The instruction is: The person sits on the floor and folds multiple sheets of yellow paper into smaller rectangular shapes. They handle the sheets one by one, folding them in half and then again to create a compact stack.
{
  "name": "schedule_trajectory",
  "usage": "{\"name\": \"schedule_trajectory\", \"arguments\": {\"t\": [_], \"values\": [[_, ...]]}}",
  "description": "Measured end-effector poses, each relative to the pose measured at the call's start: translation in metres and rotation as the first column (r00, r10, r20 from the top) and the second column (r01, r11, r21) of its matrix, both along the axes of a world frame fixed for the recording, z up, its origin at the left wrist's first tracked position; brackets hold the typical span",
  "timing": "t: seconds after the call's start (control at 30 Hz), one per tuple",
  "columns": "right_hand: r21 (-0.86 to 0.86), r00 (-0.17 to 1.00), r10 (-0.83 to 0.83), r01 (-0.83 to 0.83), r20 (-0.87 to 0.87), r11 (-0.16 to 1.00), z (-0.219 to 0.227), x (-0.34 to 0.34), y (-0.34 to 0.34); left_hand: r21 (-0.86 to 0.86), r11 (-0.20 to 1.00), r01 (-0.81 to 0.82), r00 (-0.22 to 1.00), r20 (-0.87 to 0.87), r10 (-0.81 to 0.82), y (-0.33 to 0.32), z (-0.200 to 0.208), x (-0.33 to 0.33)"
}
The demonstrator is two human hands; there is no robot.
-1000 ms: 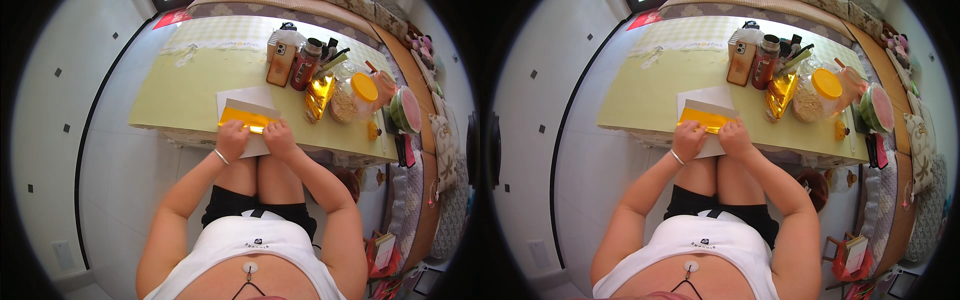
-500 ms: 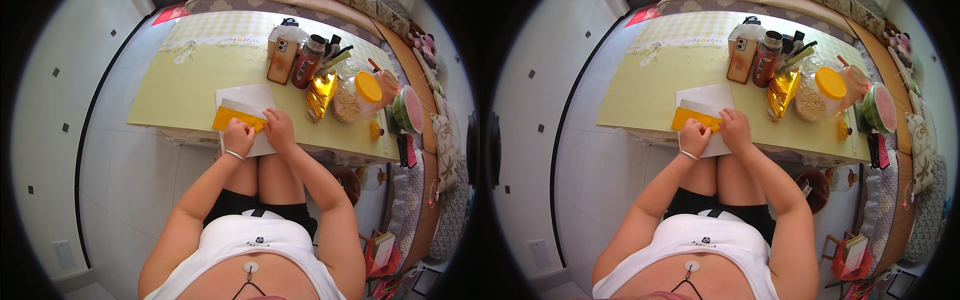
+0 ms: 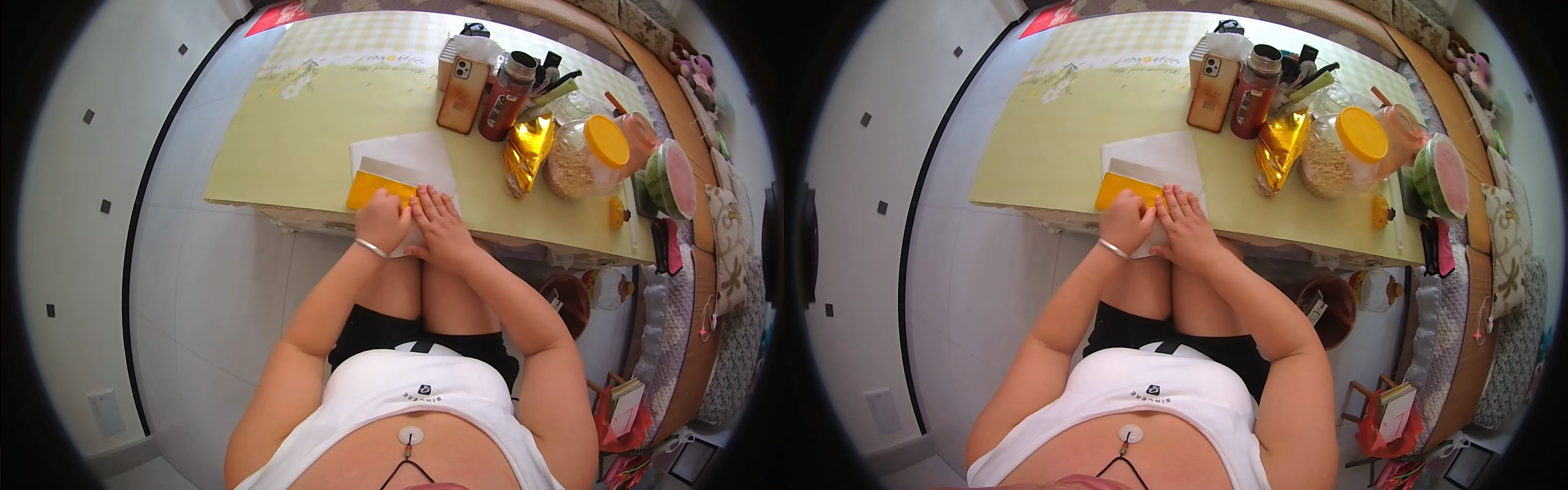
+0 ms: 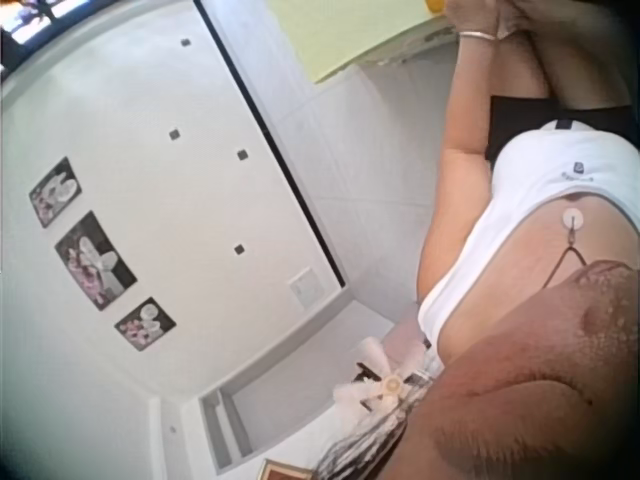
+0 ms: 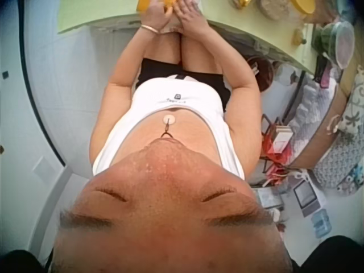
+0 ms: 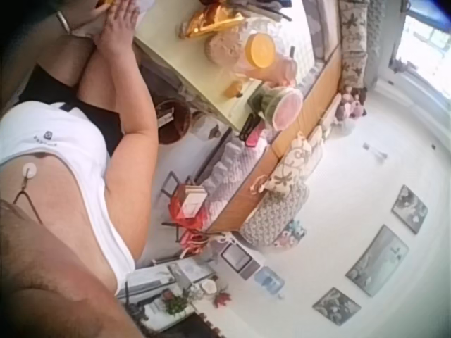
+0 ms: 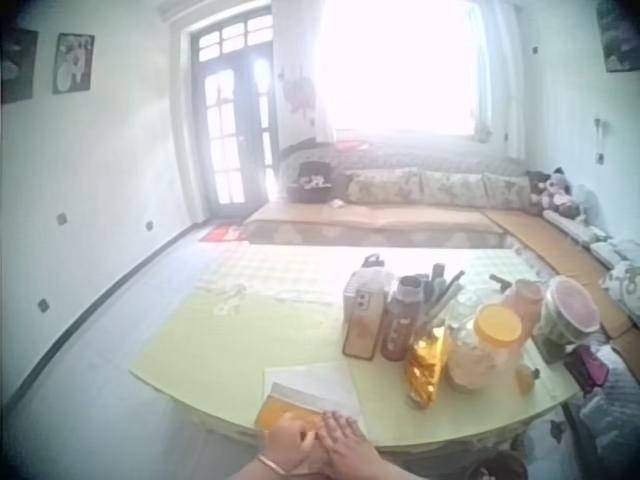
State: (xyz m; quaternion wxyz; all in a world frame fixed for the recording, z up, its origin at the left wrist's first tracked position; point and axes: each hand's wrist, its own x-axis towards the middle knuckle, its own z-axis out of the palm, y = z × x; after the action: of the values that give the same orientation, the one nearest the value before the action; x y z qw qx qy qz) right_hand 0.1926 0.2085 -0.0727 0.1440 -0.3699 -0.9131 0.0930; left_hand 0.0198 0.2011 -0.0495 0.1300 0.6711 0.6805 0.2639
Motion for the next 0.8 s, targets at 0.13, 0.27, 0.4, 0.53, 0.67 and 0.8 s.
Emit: {"name": "schedule_trajectory", "arguments": {"t": [0.13, 0.27, 0.4, 0.53, 0.67, 0.8], "values": [[-0.032, 0.991, 0.1, -0.097, 0.088, 0.995, 0.019, 0.001, -0.001, 0.313, 0.905, 0.289, 0.956, -0.144, -0.255, -0.011, 0.006, -0.05], [-0.036, 0.976, 0.176, -0.172, 0.129, 0.984, 0.025, 0.007, 0.002, 0.39, 0.784, 0.483, 0.867, -0.34, -0.365, -0.009, 0.009, -0.084], [-0.079, 0.964, 0.257, -0.251, 0.07, 0.965, 0.026, 0.015, 0.009, 0.36, 0.695, 0.622, 0.761, -0.488, -0.428, 0.005, 0.0, -0.1], [-0.183, 0.959, 0.284, -0.276, 0.019, 0.944, 0.028, 0.032, 0.029, 0.349, 0.659, 0.666, 0.721, -0.528, -0.449, 0.002, 0.004, -0.092], [-0.299, 0.957, 0.264, -0.289, -0.122, 0.909, 0.032, 0.037, 0.04, 0.338, 0.692, 0.638, 0.732, -0.547, -0.407, -0.008, 0.01, -0.078], [-0.309, 0.951, 0.292, -0.308, -0.096, 0.9, 0.04, 0.035, 0.046, 0.357, 0.679, 0.642, 0.708, -0.616, -0.346, -0.002, -0.009, -0.088]]}}
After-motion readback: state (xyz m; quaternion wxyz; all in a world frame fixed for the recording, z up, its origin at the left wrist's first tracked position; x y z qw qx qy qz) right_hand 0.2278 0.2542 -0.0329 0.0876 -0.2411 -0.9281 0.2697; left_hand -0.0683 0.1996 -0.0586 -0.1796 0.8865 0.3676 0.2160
